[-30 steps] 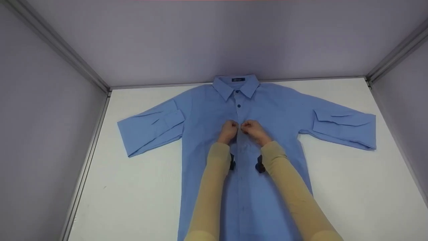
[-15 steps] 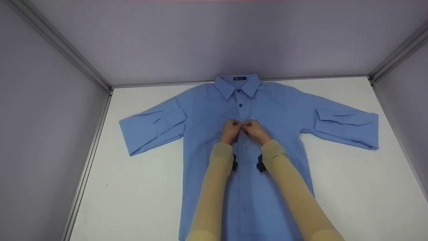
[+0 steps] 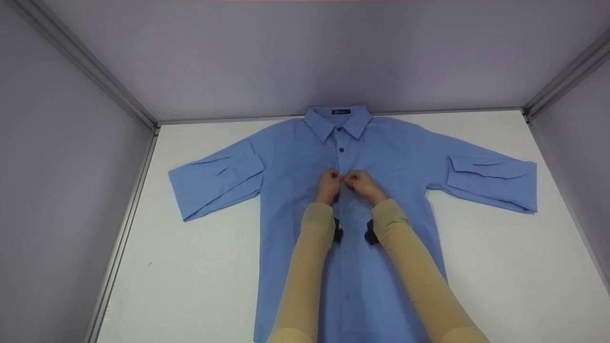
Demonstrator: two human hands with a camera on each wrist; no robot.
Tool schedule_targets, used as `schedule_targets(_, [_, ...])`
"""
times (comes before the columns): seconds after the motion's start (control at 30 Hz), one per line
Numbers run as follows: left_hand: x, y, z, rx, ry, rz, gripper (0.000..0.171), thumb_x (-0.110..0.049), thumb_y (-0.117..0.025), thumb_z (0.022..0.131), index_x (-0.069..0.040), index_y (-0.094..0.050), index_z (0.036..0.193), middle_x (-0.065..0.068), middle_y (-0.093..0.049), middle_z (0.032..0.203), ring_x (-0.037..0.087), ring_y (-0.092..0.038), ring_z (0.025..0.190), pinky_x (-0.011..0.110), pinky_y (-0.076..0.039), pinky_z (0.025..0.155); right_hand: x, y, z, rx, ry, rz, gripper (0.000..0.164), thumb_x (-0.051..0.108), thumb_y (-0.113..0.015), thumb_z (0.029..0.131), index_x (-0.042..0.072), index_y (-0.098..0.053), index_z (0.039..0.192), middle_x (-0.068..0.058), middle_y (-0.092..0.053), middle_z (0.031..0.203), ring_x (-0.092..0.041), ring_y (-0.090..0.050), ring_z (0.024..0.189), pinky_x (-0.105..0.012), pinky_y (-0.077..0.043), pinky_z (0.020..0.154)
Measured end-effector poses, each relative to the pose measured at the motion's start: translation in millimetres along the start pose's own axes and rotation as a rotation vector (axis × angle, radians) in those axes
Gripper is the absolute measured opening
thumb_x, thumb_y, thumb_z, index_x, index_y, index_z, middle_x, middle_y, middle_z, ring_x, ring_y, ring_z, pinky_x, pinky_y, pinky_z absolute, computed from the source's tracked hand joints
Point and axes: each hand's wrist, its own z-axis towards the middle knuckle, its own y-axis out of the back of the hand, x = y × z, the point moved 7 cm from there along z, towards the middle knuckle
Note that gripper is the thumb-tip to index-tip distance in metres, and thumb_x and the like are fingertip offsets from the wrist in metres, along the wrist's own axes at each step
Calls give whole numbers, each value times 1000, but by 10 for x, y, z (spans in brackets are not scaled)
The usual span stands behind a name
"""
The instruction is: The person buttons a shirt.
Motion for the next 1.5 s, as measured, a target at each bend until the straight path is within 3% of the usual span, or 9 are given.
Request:
schedule_targets(0.37, [-99, 38, -101, -14, 21, 23, 17, -8, -50, 89, -5, -44, 74, 6, -40, 70, 18, -37, 60, 29, -33, 57, 113, -47, 0, 71, 55, 20, 30, -13, -33, 81, 5, -23, 60, -3, -19, 56, -13, -16, 53, -30, -21, 58])
schedule_targets(0.6, [529, -329, 566, 24, -8, 5, 18, -19, -52, 89, -6, -48, 77, 7, -45, 73, 20, -44, 63, 33, -38, 58, 42, -30, 17, 6, -6, 17, 25, -12, -30, 80, 6, -26, 64, -4, -25, 59, -14, -23, 54, -28, -25, 57])
schedule_targets(0.67, [498, -330, 528, 44, -2, 15, 15, -17, -51, 90, -4, -50, 83, 9, -48, 78, 22, -46, 69, 35, -39, 63, 30, -28, 13, -14, -19, 5, 24, -10, -31, 84, 6, -30, 65, -4, -29, 61, -14, -26, 55, -27, -26, 56])
schedule_targets(0.87, [794, -508, 805, -11, -168, 32, 7, -16, -48, 88, -10, -53, 86, 1, -50, 79, 14, -46, 68, 27, -39, 60, 6, -41, -9, -38, -26, -79, 10, -1, -38, 90, 2, -40, 81, -7, -41, 73, -15, -36, 62, -26, -31, 58])
schedule_targets(1.07, [988, -628, 926, -19, -154, 204, 13, -12, -49, 86, -6, -45, 76, 7, -46, 70, 19, -46, 60, 31, -39, 54, -36, -57, -17, -29, -28, -110, 11, -2, -38, 89, -4, -45, 97, -10, -46, 86, -17, -41, 71, -26, -35, 63])
schedule_targets(1.13, [963, -594, 817, -24, -239, 241, 19, -7, -50, 81, -8, -38, 67, 4, -38, 60, 16, -39, 50, 29, -33, 46, -50, -60, -11, -24, -19, -158, 13, -2, -38, 89, -6, -45, 100, -13, -47, 90, -19, -41, 75, -27, -36, 67])
schedule_targets(1.2, [862, -510, 613, 54, -232, 262, 27, -7, -52, 81, -11, -34, 61, 1, -31, 55, 13, -31, 45, 28, -30, 43, -136, -43, 78, -31, 11, -208, 15, -1, -39, 89, -7, -45, 101, -15, -48, 95, -20, -42, 78, -29, -36, 70])
schedule_targets(1.37, [297, -134, -214, 237, -45, 336, 42, -5, -55, 83, -10, -29, 50, -1, -24, 46, 11, -21, 39, 27, -26, 40, -602, 39, 491, -19, 71, -241, 17, 4, -44, 88, -4, -47, 102, -16, -51, 100, -21, -45, 79, -33, -38, 73])
schedule_targets(1.5, [-21, 84, -733, 275, -49, 264, 41, -3, -55, 82, -9, -29, 51, -4, -23, 45, 7, -19, 38, 23, -24, 40, -1029, 103, 798, 6, 150, -217, 11, 5, -45, 84, 3, -50, 94, -9, -54, 92, -18, -48, 71, -27, -40, 62])
